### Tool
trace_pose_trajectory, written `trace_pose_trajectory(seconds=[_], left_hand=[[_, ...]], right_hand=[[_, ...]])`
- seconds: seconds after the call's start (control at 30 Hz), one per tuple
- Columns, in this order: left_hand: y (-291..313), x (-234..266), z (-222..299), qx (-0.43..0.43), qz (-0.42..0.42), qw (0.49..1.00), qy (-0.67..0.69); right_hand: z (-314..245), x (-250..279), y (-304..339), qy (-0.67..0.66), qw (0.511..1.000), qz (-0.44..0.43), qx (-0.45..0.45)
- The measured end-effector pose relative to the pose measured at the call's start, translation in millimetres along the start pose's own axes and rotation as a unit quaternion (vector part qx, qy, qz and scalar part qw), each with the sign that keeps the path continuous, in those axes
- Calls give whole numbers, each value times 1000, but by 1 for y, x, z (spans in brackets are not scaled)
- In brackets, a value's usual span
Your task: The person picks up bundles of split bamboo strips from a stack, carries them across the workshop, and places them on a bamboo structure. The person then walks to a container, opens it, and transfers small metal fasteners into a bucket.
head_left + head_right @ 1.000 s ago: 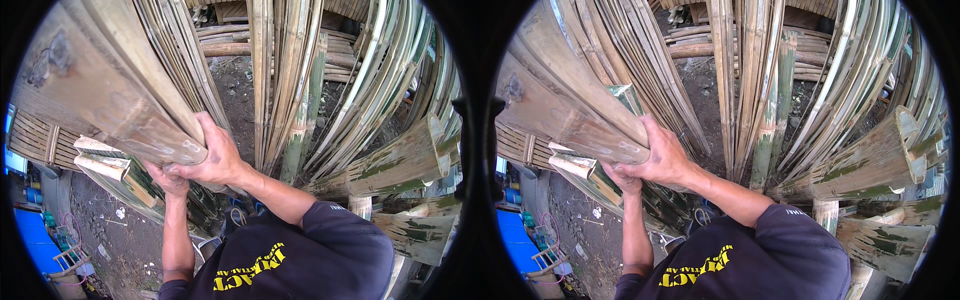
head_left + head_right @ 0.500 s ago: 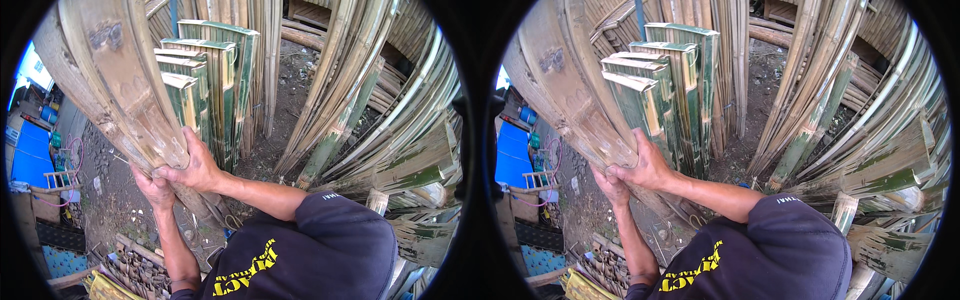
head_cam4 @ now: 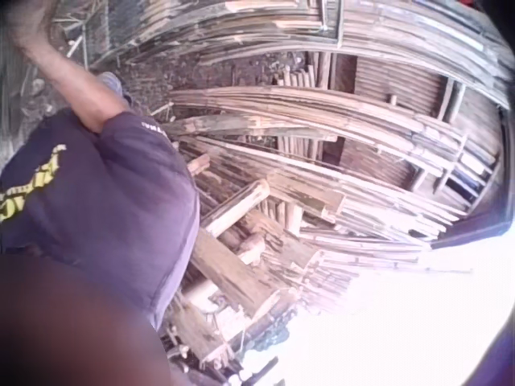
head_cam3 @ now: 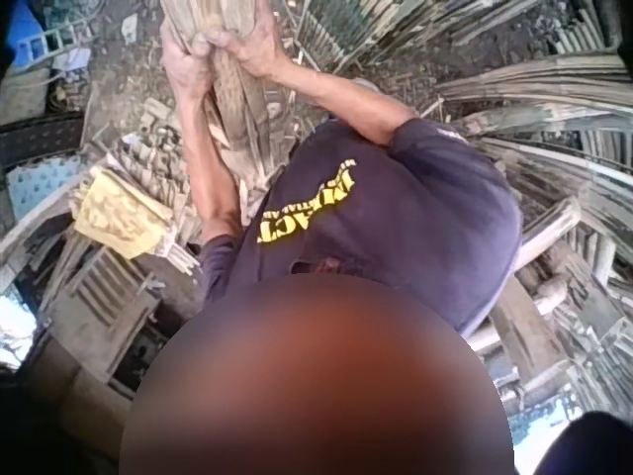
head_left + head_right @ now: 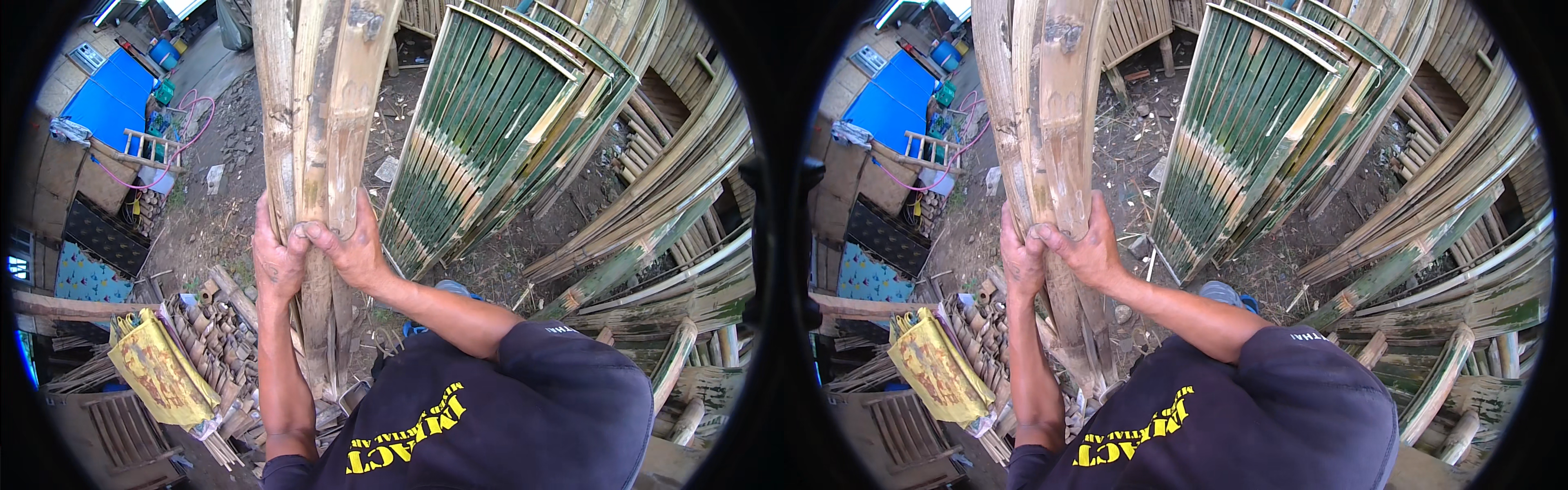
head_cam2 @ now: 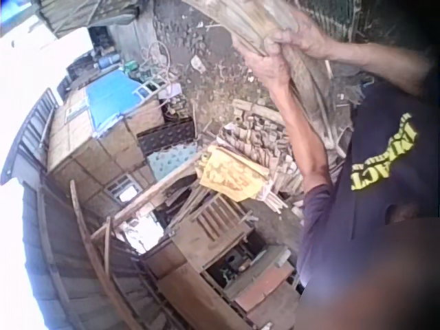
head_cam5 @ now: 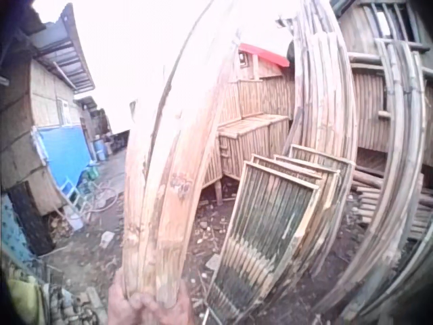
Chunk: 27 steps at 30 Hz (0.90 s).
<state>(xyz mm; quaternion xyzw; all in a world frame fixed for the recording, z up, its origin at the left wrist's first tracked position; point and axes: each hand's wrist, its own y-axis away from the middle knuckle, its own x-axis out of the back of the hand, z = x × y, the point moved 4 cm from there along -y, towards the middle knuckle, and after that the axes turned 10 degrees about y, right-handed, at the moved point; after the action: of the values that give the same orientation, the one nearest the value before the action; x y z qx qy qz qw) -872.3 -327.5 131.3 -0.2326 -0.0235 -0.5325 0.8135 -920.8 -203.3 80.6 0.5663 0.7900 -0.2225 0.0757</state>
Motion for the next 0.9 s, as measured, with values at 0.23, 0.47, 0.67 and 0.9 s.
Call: trace_pose_trajectory(seconds=[0.23,0.47,0.67,0.9], left_hand=[[-23,72,-47,59,-28,998,1],[-115,112,-153,93,-122,987,40],[-197,152,-228,123,-225,960,113],[-278,193,-292,159,-328,921,136]], right_hand=[[58,-79,-10,21,998,37,-52],[152,-123,-83,-73,984,115,-115],[208,-178,-145,-20,965,176,-193],[263,-228,-206,-68,944,228,-231]])
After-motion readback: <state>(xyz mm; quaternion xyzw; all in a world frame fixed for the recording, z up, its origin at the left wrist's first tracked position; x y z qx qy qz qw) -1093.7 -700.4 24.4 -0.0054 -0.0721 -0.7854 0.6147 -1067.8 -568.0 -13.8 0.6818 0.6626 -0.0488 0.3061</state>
